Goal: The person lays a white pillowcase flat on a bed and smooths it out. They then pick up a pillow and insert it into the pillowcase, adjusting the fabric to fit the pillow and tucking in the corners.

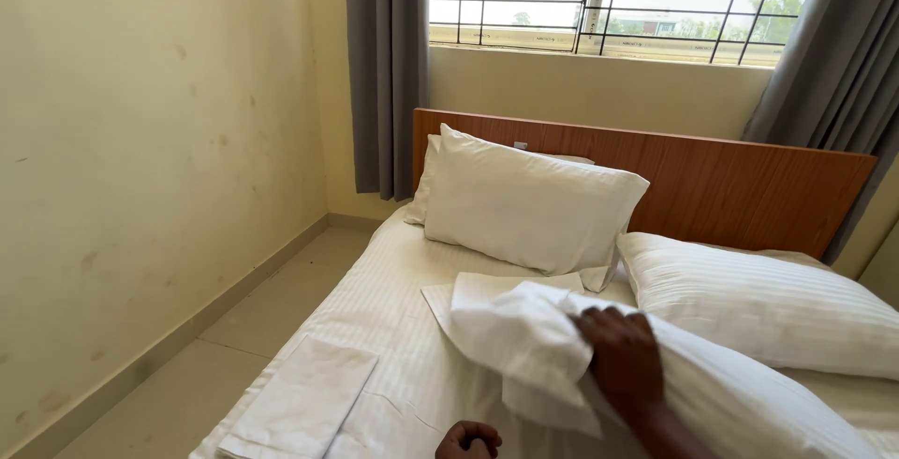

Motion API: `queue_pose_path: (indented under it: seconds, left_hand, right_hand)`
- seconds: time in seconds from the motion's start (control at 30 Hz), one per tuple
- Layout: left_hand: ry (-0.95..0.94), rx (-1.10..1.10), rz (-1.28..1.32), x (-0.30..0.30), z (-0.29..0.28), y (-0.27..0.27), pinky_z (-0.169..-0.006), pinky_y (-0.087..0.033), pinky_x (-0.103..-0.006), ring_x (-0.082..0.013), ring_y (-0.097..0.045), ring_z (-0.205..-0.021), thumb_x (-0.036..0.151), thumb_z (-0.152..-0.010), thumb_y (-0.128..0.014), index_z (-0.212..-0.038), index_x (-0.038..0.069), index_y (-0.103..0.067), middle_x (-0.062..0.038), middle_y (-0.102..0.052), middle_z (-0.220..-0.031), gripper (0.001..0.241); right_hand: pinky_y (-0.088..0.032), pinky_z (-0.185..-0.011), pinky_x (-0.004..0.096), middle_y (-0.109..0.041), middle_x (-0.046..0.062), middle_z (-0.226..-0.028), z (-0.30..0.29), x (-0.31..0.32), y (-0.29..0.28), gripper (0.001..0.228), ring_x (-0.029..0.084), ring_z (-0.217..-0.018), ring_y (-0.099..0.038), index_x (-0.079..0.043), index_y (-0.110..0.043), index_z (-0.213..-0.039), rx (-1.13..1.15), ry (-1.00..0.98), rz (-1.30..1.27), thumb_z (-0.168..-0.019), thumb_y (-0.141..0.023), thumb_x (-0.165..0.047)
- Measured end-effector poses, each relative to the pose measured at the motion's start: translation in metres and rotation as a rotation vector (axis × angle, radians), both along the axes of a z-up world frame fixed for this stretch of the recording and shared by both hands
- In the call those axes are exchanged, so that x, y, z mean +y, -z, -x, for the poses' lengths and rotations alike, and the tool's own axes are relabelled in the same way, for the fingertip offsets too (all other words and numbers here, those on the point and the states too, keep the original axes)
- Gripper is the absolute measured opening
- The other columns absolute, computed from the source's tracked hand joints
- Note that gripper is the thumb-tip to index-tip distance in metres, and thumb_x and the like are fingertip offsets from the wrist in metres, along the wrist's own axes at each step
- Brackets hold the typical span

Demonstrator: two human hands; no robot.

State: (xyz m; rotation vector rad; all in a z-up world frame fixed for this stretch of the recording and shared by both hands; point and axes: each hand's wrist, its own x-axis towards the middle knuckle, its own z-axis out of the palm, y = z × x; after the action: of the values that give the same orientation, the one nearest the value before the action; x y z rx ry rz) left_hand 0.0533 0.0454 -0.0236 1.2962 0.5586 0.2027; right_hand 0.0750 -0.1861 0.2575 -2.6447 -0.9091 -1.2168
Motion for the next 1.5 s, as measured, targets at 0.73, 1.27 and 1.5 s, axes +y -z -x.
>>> queue_pose_path:
  seconds: [0.73,1.27,1.5]
  left_hand:
    - [-0.161,-0.519,-0.526,0.064,0.067,-0.149,-0.106,-0.040,-0.0461,-0.0365,-0.046,-0.135,0.015,-0.087,-0.073,-0.155,0.013,-0.037,-0.014,-0.046,-0.153,0.077]
    - [-0.059,0.107,-0.685,0.174,0.023,-0.192,-0.111,-0.050,-0.0412,-0.0290,-0.066,-0.126,0.024,-0.097,-0.058,-0.136,0.021,-0.064,-0.010,-0.070,-0.132,0.040]
    - [0.255,0.053,-0.869,0.090,0.029,-0.205,-0.114,-0.039,-0.0454,-0.0278,-0.050,-0.136,0.036,-0.099,-0.057,-0.146,0.025,-0.052,-0.007,-0.054,-0.148,0.048]
  right_hand:
    - [-0.043,-0.104,0.043,-0.076,0.006,-0.112,-0.100,0.026,-0.158,0.028,0.024,-0.108,-0.069,-0.019,-0.069,-0.121,0.550,0.167,0.016,-0.095,-0.060,-0.018]
    - [-0.023,-0.123,0.046,-0.070,-0.002,-0.127,-0.158,0.115,0.026,0.034,0.017,-0.131,-0.058,-0.025,-0.070,-0.123,0.410,0.438,0.263,-0.102,-0.043,-0.019]
    - [-0.026,-0.117,0.046,-0.038,-0.002,-0.164,-0.073,0.008,0.110,0.060,0.019,-0.150,-0.032,-0.031,-0.044,-0.154,0.298,0.167,0.105,-0.096,-0.042,-0.046]
